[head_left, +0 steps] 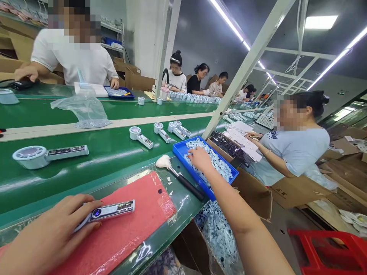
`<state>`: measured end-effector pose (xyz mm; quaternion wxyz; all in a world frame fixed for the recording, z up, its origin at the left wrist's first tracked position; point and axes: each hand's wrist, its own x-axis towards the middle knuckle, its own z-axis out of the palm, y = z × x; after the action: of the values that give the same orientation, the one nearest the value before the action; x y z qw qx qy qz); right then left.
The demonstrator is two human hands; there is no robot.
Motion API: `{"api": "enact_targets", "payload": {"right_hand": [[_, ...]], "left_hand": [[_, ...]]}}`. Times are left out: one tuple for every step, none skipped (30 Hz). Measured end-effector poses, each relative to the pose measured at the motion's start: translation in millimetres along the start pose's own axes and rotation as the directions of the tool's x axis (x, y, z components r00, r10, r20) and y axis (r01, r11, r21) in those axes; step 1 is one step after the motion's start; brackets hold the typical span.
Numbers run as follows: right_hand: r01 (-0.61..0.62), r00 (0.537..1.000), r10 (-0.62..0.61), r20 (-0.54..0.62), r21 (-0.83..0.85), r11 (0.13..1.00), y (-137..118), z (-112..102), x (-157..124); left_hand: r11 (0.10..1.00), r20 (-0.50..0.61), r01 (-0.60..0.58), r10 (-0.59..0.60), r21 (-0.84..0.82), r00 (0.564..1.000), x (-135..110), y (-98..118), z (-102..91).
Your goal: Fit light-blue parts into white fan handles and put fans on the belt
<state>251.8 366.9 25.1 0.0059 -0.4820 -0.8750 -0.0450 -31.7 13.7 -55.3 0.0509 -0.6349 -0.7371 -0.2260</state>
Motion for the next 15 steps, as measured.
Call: {"api": "enact_targets", "payload": {"right_hand": [[0.007, 1.0, -0.007, 0.001, -0.014, 1.0, -3, 0, 5], [0.014, 1.0, -0.014, 0.005, -0.028, 1.0, -6, 0, 11], [0.02, 1.0, -0.019, 0.012, -0.041, 0.999, -9, 0, 16], [0.023, 1.0, -0.022, 0.021, -0.052, 0.998, -12, 0, 21], [0.026, 0.999, -0.024, 0.03, -0.06, 0.998, -13, -1, 25], [0.029, 0.999, -0.027, 0.036, -0.064, 0.998, -15, -1, 27], [0.033, 0.999, -0.03, 0.037, -0.064, 0.997, -15, -2, 27], [0.038, 0.999, -0.036, 0.035, -0.059, 0.998, -14, -2, 26], [0.045, 0.999, -0.044, 0.026, -0.048, 0.998, -13, -3, 24], [0.054, 0.999, -0.054, 0.01, -0.032, 0.998, -11, -3, 20], [0.061, 0.998, -0.061, -0.012, -0.013, 0.998, -9, -3, 16], [0.061, 0.997, -0.06, -0.038, 0.008, 0.998, -6, -3, 12], [0.056, 0.997, -0.054, -0.063, 0.028, 0.998, -4, -2, 9], [0.048, 0.996, -0.044, -0.084, 0.046, 0.998, -1, -2, 7], [0.041, 0.995, -0.035, -0.099, 0.061, 0.997, 1, -1, 6]], "left_hand": [[1.0, 0.017, 0.012, -0.012, -0.011, 1.0, 2, 4, -1.8], [1.0, 0.04, 0.025, -0.024, -0.016, 0.999, 5, 7, -4.1], [0.999, 0.071, 0.034, -0.032, -0.018, 0.997, 7, 10, -6.9], [0.999, 0.108, 0.035, -0.033, -0.018, 0.994, 10, 12, -10.4], [0.999, 0.15, 0.03, -0.028, -0.017, 0.988, 11, 15, -14.3], [1.0, 0.183, 0.026, -0.023, -0.016, 0.983, 13, 17, -18.4], [1.0, 0.201, 0.025, -0.022, -0.013, 0.979, 14, 21, -22.6], [1.0, 0.211, 0.025, -0.022, -0.011, 0.977, 15, 26, -26.7], [1.0, 0.207, 0.027, -0.024, -0.009, 0.978, 16, 31, -30.6], [0.999, 0.196, 0.033, -0.031, -0.006, 0.98, 17, 37, -34.2], [0.999, 0.189, 0.037, -0.036, -0.003, 0.981, 18, 43, -37.4], [0.999, 0.19, 0.037, -0.037, 0.0, 0.981, 19, 48, -40.3], [0.999, 0.2, 0.034, -0.034, 0.002, 0.979, 21, 52, -42.8], [1.0, 0.212, 0.031, -0.031, 0.004, 0.977, 23, 54, -44.8], [1.0, 0.228, 0.029, -0.029, 0.005, 0.973, 23, 55, -45.9]]}}
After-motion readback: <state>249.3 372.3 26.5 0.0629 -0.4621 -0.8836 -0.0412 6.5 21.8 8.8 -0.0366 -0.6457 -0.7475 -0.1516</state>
